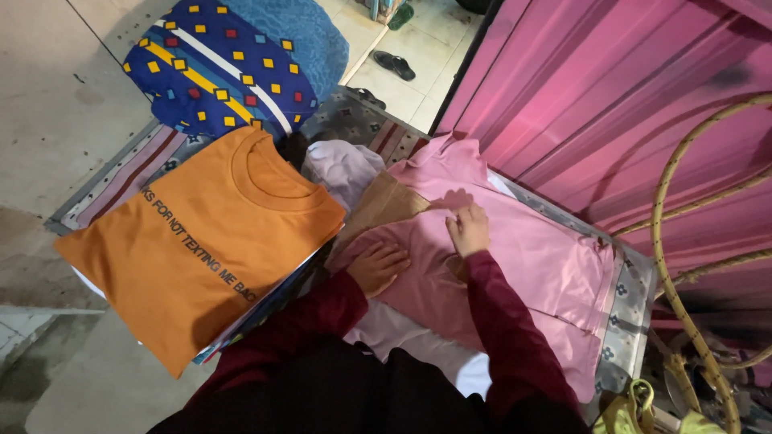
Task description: The person folds several shirts on a table, using a rectangular cardboard piece as a guide to ensure neat edges. They fold a floral shirt, a white polo, an orange t-shirt, and a pink t-shirt, stacking them sequentially on the table.
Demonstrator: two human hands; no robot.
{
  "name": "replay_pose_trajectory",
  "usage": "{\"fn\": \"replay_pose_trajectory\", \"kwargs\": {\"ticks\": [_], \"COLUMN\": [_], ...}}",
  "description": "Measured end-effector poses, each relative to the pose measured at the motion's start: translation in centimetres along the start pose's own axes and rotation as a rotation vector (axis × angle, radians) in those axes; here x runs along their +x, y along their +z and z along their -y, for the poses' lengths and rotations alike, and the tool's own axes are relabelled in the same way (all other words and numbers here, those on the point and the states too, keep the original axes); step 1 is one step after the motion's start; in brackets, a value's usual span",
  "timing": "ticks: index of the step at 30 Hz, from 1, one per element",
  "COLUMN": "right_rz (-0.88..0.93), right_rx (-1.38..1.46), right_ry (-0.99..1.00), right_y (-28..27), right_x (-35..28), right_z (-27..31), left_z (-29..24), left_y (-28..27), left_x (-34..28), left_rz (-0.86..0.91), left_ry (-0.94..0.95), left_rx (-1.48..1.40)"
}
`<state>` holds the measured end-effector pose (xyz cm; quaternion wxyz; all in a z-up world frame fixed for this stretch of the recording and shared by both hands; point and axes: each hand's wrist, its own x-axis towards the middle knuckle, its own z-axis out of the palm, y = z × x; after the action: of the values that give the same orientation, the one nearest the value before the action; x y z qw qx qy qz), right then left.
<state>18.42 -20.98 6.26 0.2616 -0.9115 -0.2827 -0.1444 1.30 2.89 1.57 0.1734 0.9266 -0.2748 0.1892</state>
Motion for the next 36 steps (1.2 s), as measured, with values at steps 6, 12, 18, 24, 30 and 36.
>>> {"fn": "replay_pose_trajectory", "kwargs": {"ticks": [6,12,18,24,30,36], "right_rz": [0.454,0.354,0.323,0.262,0.070,0.115], "right_rx": [-0.258,0.035,-0.015,0.079,0.462,0.495], "right_ry": [-0.208,-0.061,0.524,0.330,0.288,0.369], "right_y": [-4.4,-1.2,-0.6,3.4,2.0,10.9], "right_x": [-6.4,-12.7,-7.9,-6.5,3.1,10.0], "right_z": [2.5,-0.1,2.2,-1.4,-1.7,-6.7], "left_z": [0.5,0.0,0.1,0.4,-0.2,-0.7], "left_y": [1.1,0.0,0.7,1.1,0.8,-0.9], "left_x": [-0.5,0.1,-0.4,-0.6,-0.2,0.2], "left_rz": [0.014,-0.039,-0.070,-0.052,-0.012,0.028], "left_ry": [0.006,0.028,0.025,0.018,-0.044,-0.061], "left_rx": [-0.017,-0.026,-0.024,-0.022,-0.042,-0.024]}}
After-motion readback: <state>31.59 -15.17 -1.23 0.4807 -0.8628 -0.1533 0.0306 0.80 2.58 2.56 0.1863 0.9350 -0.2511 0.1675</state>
